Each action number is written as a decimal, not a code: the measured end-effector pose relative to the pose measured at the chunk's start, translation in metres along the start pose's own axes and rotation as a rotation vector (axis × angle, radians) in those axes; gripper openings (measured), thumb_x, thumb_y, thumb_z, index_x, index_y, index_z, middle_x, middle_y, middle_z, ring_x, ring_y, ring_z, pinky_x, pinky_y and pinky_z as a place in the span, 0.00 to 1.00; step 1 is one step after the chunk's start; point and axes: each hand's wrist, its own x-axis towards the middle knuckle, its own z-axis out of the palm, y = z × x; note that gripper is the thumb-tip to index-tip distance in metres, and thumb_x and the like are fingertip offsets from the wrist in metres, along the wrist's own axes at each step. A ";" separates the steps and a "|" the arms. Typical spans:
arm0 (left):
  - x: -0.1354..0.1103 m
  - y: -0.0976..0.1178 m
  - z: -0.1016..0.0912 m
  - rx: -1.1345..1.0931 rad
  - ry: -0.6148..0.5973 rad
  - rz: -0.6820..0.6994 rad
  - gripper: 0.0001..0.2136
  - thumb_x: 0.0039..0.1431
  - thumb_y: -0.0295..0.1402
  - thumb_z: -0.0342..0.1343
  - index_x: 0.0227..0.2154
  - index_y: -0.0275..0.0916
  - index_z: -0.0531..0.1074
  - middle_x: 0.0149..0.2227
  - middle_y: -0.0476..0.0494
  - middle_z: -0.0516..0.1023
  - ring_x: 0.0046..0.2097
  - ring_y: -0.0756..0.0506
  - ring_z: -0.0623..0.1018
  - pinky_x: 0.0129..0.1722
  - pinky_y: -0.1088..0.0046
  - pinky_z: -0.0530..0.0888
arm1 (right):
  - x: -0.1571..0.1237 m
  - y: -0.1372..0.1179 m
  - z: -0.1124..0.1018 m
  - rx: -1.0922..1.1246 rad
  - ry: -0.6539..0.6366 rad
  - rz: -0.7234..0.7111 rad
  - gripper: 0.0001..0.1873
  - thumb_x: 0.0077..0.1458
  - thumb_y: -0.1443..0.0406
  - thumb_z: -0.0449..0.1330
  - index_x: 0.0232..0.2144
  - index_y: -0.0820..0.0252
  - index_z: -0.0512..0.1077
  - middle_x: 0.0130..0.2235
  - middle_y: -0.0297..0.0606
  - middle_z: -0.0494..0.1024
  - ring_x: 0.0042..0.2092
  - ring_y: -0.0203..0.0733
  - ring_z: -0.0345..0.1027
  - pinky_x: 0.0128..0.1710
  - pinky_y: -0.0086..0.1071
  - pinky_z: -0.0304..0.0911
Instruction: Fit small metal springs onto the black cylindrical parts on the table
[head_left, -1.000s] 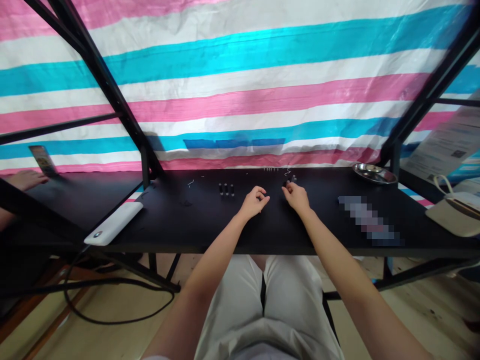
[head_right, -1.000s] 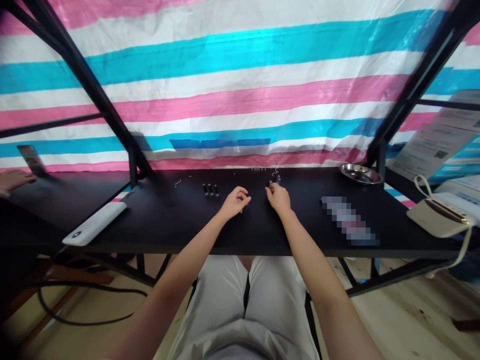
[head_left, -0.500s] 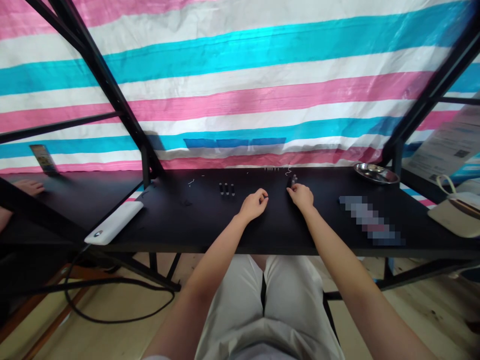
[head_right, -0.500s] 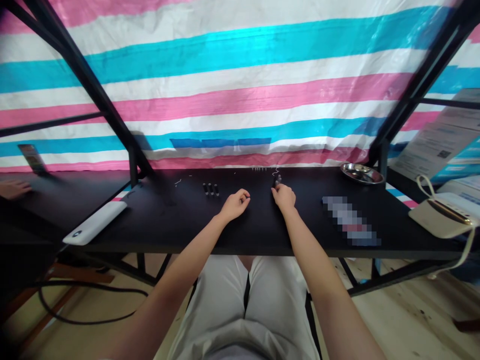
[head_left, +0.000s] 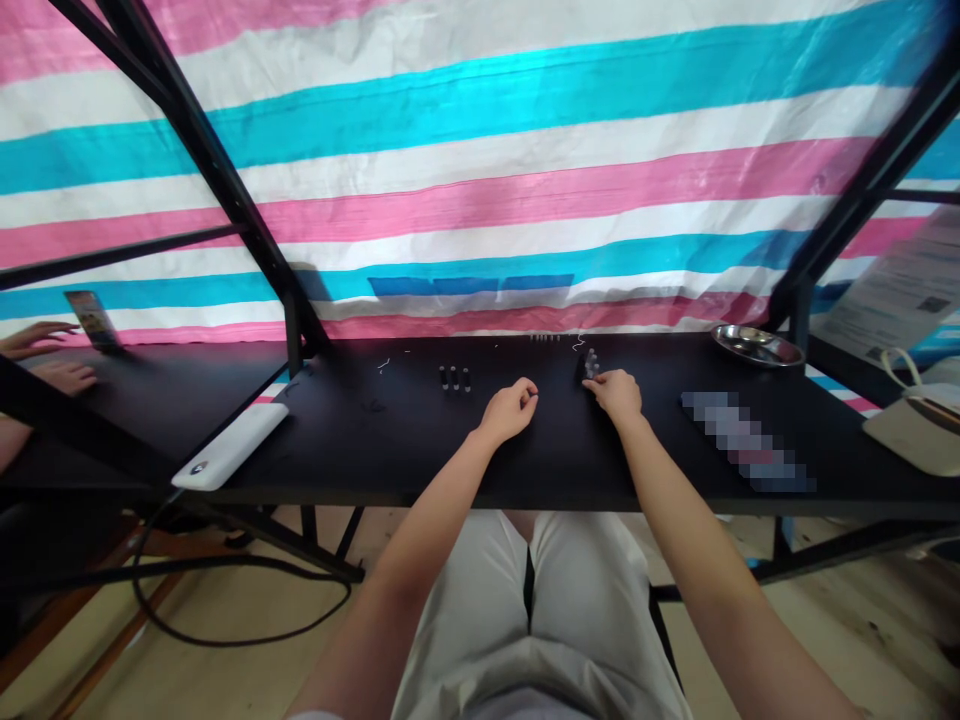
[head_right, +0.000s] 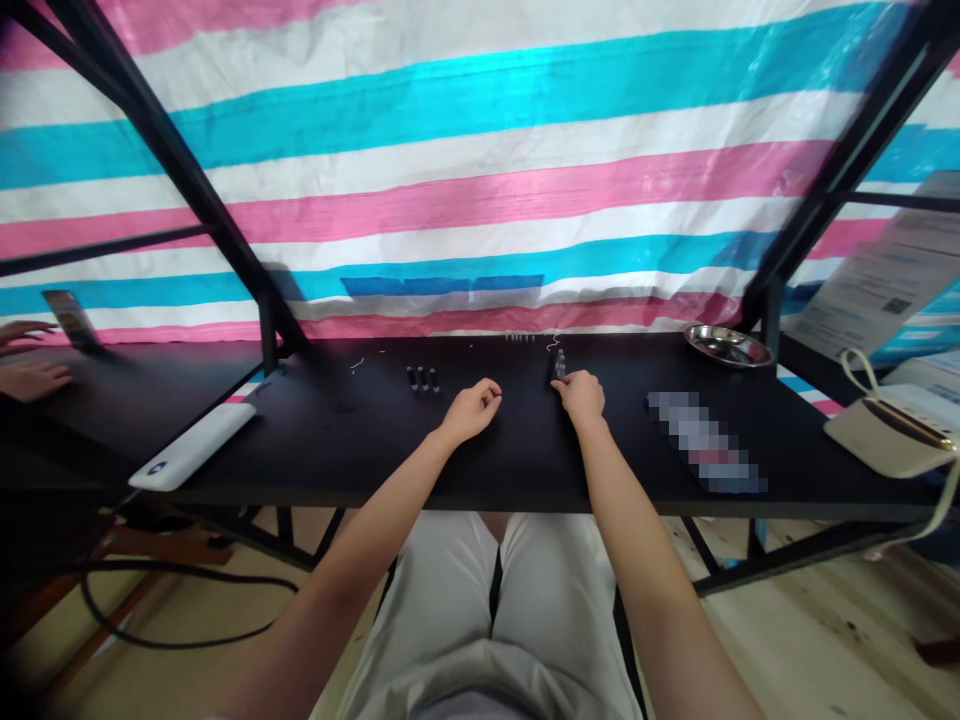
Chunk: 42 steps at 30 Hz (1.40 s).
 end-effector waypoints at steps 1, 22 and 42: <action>0.000 0.000 0.000 -0.004 0.002 -0.003 0.06 0.54 0.32 0.49 0.35 0.42 0.68 0.24 0.52 0.72 0.24 0.52 0.68 0.28 0.77 0.63 | 0.000 -0.001 0.000 -0.012 0.007 -0.001 0.15 0.48 0.54 0.58 0.32 0.55 0.77 0.31 0.43 0.77 0.37 0.45 0.71 0.36 0.33 0.62; 0.011 -0.007 -0.011 -0.599 0.553 -0.487 0.29 0.55 0.28 0.45 0.57 0.42 0.40 0.41 0.45 0.75 0.16 0.57 0.67 0.20 0.80 0.64 | -0.007 -0.005 -0.005 -0.047 -0.025 0.038 0.19 0.47 0.53 0.59 0.37 0.58 0.76 0.33 0.45 0.77 0.39 0.48 0.71 0.37 0.36 0.63; 0.016 -0.001 -0.017 -0.831 0.459 -0.646 0.11 0.55 0.32 0.50 0.40 0.33 0.62 0.35 0.39 0.77 0.15 0.57 0.68 0.12 0.81 0.52 | -0.014 -0.011 -0.021 -0.001 -0.179 -0.075 0.19 0.47 0.52 0.57 0.16 0.58 0.72 0.16 0.37 0.71 0.25 0.39 0.68 0.29 0.29 0.60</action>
